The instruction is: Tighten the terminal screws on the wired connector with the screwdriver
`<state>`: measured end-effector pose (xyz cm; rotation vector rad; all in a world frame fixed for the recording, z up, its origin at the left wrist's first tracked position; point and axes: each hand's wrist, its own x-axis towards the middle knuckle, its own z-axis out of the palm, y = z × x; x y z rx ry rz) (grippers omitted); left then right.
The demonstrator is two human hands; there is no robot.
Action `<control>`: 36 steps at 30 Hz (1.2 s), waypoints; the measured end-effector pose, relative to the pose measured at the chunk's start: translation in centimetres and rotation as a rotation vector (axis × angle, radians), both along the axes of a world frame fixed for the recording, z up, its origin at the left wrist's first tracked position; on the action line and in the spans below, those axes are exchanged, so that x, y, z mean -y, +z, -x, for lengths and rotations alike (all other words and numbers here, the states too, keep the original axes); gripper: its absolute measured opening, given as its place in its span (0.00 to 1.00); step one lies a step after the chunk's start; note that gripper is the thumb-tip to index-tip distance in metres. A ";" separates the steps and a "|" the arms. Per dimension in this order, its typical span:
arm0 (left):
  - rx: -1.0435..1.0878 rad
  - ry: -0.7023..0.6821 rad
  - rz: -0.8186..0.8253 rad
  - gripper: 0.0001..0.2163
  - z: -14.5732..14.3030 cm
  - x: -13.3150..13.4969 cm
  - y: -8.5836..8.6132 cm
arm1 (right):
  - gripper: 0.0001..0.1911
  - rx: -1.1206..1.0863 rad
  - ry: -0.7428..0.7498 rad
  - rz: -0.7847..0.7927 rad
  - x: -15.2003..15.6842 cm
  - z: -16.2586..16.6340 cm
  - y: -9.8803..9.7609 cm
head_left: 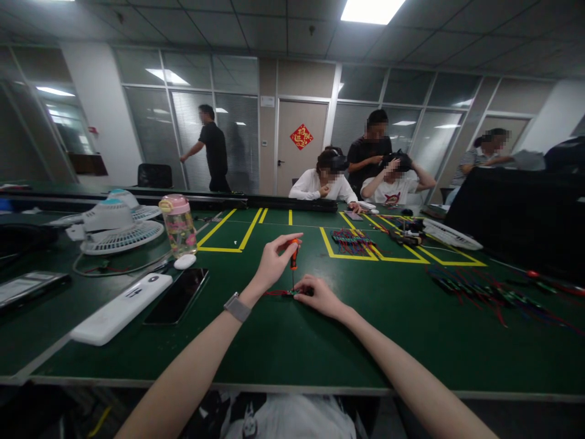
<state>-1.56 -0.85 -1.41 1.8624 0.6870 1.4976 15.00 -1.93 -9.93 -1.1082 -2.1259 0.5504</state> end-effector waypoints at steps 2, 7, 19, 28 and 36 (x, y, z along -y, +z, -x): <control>-0.020 0.053 -0.030 0.11 0.1 0.0 0.0 | 0.07 -0.005 0.001 0.002 -0.1 0.0 -0.1; -0.041 0.021 -0.028 0.12 0.1 0.0 0.0 | 0.07 -0.015 0.008 -0.004 -0.1 0.0 -0.1; -0.029 0.065 -0.030 0.12 0.0 -0.3 -0.3 | 0.07 0.002 -0.004 0.000 0.0 0.0 0.0; 0.038 -0.065 0.084 0.16 -0.1 -0.3 0.0 | 0.06 -0.009 0.000 0.001 -0.1 0.0 -0.1; 0.002 -0.010 0.029 0.12 0.0 0.0 0.0 | 0.07 -0.014 0.006 0.006 -0.2 -0.1 -0.2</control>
